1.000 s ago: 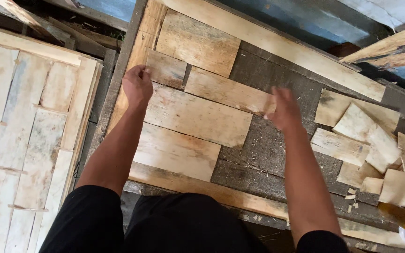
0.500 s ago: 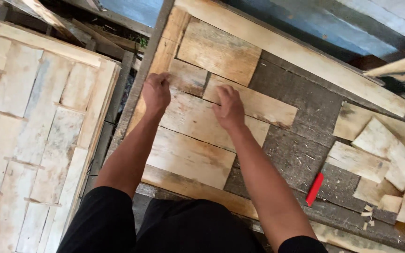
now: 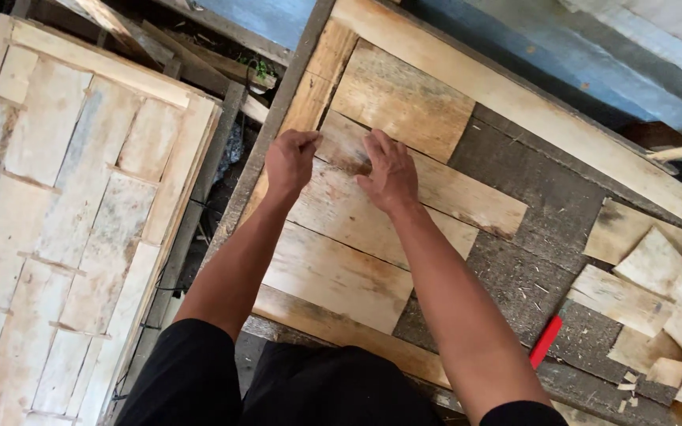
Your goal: Fitting and trimming thin wood veneers onto a wooden frame using a utility knife.
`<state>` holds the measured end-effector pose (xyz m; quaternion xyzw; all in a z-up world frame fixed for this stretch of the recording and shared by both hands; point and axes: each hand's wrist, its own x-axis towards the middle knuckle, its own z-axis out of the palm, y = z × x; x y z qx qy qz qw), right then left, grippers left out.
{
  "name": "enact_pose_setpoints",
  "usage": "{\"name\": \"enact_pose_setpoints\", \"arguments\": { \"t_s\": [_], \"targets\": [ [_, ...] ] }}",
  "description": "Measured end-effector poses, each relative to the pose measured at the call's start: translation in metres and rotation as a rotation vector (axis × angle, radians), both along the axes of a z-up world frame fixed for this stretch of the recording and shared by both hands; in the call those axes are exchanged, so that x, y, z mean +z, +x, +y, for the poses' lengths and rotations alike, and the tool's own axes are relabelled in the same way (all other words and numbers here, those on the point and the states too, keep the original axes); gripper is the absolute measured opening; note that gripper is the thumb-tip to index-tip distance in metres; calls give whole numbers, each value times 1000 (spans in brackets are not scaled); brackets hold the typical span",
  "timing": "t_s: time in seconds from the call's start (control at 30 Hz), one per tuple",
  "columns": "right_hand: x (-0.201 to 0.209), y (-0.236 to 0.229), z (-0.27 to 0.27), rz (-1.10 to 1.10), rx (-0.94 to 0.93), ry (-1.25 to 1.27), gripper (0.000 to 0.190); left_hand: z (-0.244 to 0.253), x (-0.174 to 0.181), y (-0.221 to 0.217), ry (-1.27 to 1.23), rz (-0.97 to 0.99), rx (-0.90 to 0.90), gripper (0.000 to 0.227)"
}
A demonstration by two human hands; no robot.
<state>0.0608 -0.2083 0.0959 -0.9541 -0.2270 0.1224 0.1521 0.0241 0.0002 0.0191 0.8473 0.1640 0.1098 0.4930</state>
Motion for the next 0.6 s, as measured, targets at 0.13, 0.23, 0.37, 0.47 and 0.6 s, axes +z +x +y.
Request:
{"name": "enact_pose_setpoints", "arguments": {
  "t_s": [0.13,0.23,0.37,0.47,0.6],
  "targets": [
    [-1,2,0,8,-6,3,83,7,16,2,114,-57,-16,9],
    [-4,4,-1,14,-12,-2,81,17,16,6,135,-99,-11,6],
    [-3,5,0,21,-19,-16,82,27,12,10,103,-99,-101,7],
    [-3,5,2,36,-26,-35,83,28,6,11,86,-64,-119,9],
    [-4,6,3,53,-42,-46,83,28,6,11,84,-52,-123,8]
  ]
}}
